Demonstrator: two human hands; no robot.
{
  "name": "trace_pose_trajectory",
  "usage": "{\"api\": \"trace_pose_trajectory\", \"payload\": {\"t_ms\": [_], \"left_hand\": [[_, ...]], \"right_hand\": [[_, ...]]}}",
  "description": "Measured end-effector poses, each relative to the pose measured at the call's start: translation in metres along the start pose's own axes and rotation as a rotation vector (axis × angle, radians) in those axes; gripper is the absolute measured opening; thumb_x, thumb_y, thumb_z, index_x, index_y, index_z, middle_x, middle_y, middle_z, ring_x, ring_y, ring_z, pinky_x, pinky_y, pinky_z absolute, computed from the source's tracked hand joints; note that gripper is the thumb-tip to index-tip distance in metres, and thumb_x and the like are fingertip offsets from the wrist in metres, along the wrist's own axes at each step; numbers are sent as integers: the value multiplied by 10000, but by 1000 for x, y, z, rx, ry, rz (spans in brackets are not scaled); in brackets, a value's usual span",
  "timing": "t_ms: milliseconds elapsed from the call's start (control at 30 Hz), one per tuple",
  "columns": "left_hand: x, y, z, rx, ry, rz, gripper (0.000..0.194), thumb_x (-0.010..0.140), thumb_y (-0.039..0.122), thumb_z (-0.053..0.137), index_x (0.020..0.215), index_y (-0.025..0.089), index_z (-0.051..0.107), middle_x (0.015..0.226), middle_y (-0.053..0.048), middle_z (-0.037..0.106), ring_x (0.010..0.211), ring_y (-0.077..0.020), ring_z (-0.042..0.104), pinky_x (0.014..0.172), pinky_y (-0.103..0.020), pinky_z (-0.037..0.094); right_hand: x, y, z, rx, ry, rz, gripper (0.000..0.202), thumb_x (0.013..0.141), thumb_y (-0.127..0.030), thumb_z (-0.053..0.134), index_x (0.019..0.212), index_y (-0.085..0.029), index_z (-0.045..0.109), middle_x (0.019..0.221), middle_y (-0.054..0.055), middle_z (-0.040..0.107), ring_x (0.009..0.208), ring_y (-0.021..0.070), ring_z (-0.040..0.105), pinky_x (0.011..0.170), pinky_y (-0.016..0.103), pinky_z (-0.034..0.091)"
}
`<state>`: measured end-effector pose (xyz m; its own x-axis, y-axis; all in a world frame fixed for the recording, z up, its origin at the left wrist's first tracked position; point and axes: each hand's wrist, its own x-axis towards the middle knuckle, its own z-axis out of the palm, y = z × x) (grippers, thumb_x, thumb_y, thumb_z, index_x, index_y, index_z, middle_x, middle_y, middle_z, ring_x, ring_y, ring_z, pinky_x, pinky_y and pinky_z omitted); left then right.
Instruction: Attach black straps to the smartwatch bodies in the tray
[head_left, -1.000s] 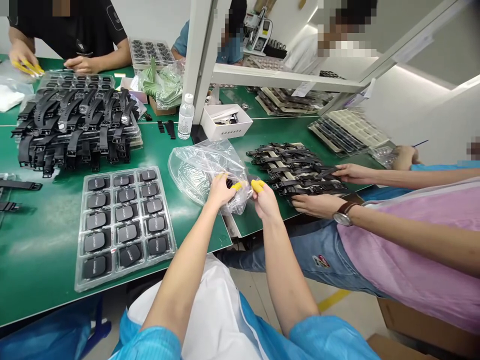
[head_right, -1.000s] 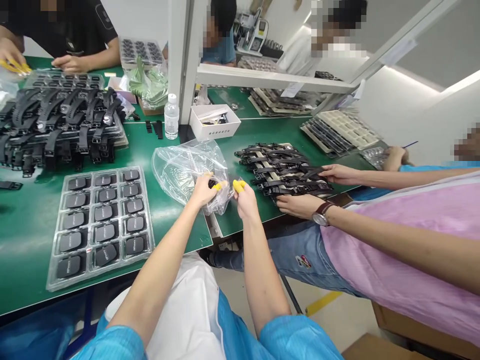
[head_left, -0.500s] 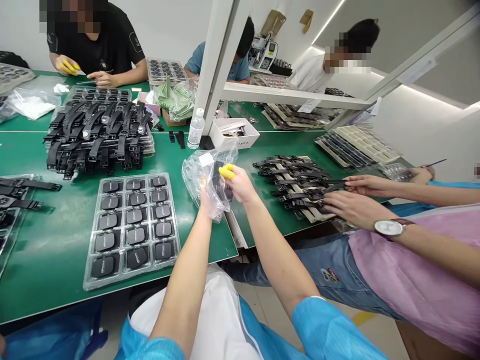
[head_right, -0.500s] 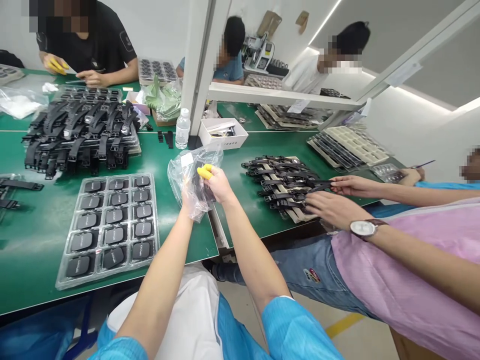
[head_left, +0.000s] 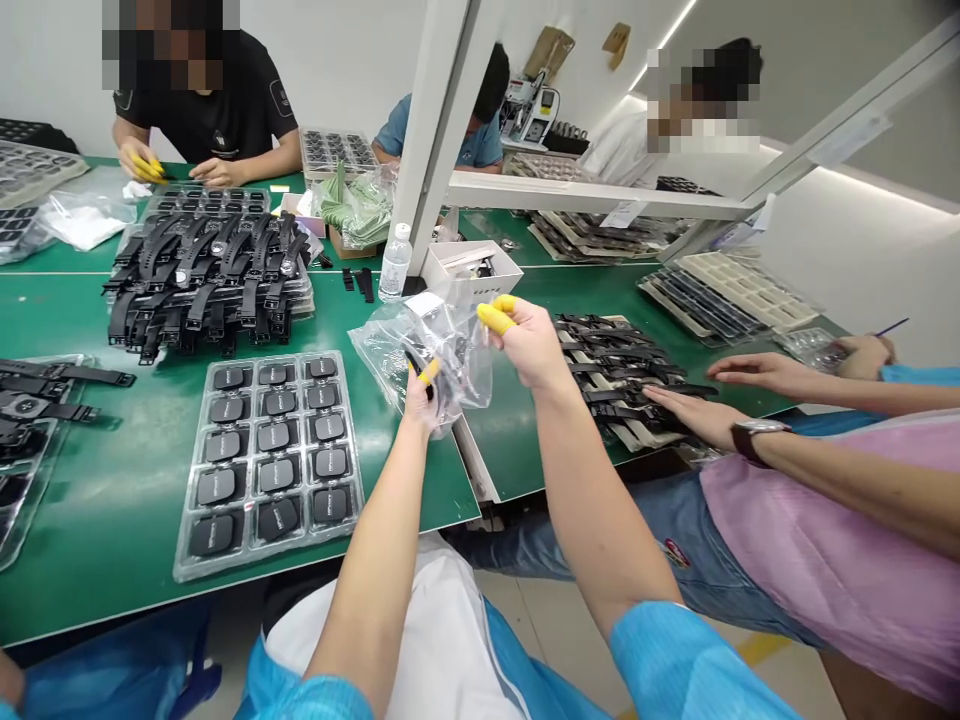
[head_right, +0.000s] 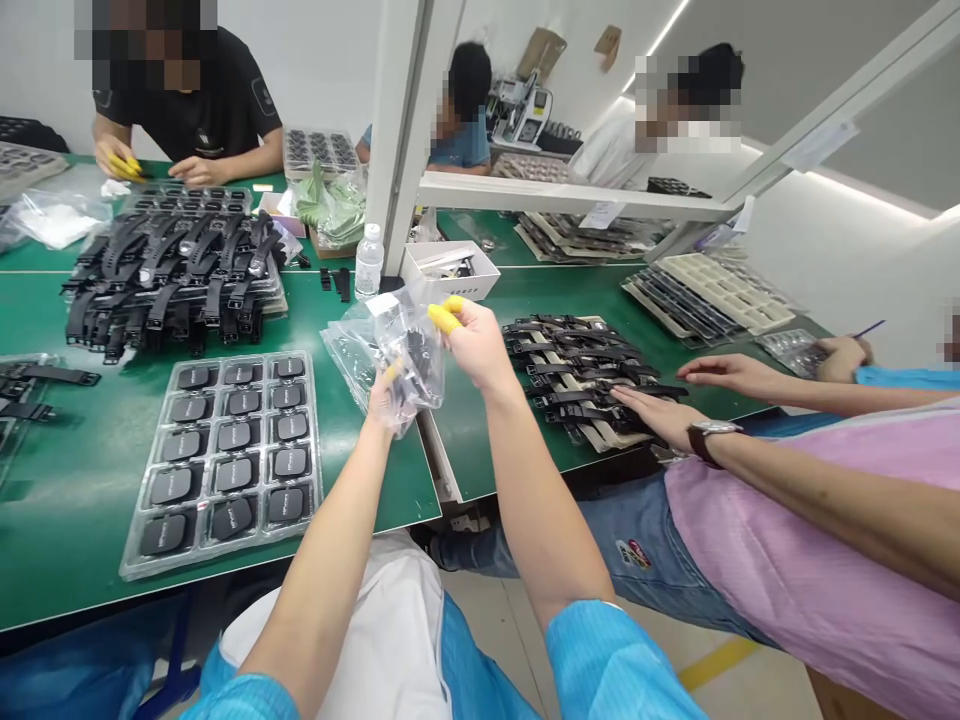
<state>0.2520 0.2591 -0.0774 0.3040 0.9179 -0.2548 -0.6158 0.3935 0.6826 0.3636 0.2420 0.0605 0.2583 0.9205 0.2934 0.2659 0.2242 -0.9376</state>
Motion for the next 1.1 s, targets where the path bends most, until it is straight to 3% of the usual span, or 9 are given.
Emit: {"api": "trace_pose_trajectory", "payload": {"t_ms": [267, 467, 633, 700, 800, 867, 900, 1000, 1100], "left_hand": [[5, 3, -8, -170, 95, 14, 735, 729, 310, 830, 1370, 245, 475, 1016, -58, 764, 816, -220, 791, 587, -236, 555], [-3, 9, -16, -111, 221, 59, 793, 744, 198, 749, 1445, 254, 383, 1049, -49, 752, 800, -210, 784, 627, -263, 578], [-25, 21, -31, 445, 347, 181, 978, 740, 117, 744, 1592, 303, 302, 1315, -91, 701, 1036, -250, 755, 872, -354, 604], [-33, 28, -32, 764, 382, 158, 1034, 783, 162, 746, 1654, 306, 208, 1375, -131, 663, 1090, -296, 745, 935, -393, 583], [-41, 33, -27, 1070, 385, 109, 1073, 834, 236, 727, 1696, 266, 90, 1484, -213, 552, 1127, -373, 731, 981, -456, 561], [-45, 31, -23, 1169, 351, 130, 1068, 845, 246, 710, 1701, 225, 72, 1536, -249, 483, 1204, -413, 692, 1038, -491, 538], [-46, 30, -22, 1207, 330, 151, 1052, 850, 238, 699, 1701, 205, 82, 1548, -260, 466, 1258, -429, 658, 1074, -506, 518], [-53, 26, -24, 1342, 277, 225, 917, 898, 202, 610, 1692, 151, 155, 1584, -284, 433, 1384, -450, 550, 1166, -549, 443], [-60, 24, -32, 1468, 219, 297, 849, 915, 188, 556, 1687, 141, 205, 1676, -272, 340, 1450, -457, 473, 1209, -586, 394]], "right_hand": [[2, 73, -60, -98, 365, 217, 300, 849, -402, 765, 731, -244, 539, 571, -56, 464, 512, 128, 433, 511, 268, 464], [-20, 116, -84, -393, 431, 376, 133, 842, -278, 654, 748, -209, 591, 570, -35, 531, 534, 148, 473, 534, 290, 429], [-33, 121, -92, -507, 453, 406, 112, 803, -282, 690, 789, -184, 636, 727, 38, 651, 759, 226, 610, 784, 382, 522], [-43, 107, -85, -612, 536, 307, 158, 792, -263, 701, 913, -170, 659, 932, 111, 689, 948, 296, 650, 941, 475, 516], [-69, 76, -53, -730, 668, -120, 340, 897, -276, 624, 1216, -159, 631, 1263, 198, 621, 1211, 356, 618, 1055, 546, 496], [-90, 61, -20, -631, 553, -324, 343, 983, -296, 541, 1309, -203, 598, 1236, 169, 636, 1174, 333, 654, 1009, 525, 547], [-100, 58, -3, -598, 369, -377, 324, 994, -302, 537, 1301, -232, 611, 1211, 153, 660, 1153, 325, 670, 1018, 521, 552], [-121, 75, 40, -607, -37, -355, 346, 991, -339, 549, 1308, -226, 631, 1308, 180, 669, 1261, 359, 632, 1102, 560, 516], [-126, 116, 62, -664, 15, -103, 445, 1009, -387, 460, 1360, -148, 591, 1335, 249, 655, 1294, 408, 613, 1095, 634, 500]]}}
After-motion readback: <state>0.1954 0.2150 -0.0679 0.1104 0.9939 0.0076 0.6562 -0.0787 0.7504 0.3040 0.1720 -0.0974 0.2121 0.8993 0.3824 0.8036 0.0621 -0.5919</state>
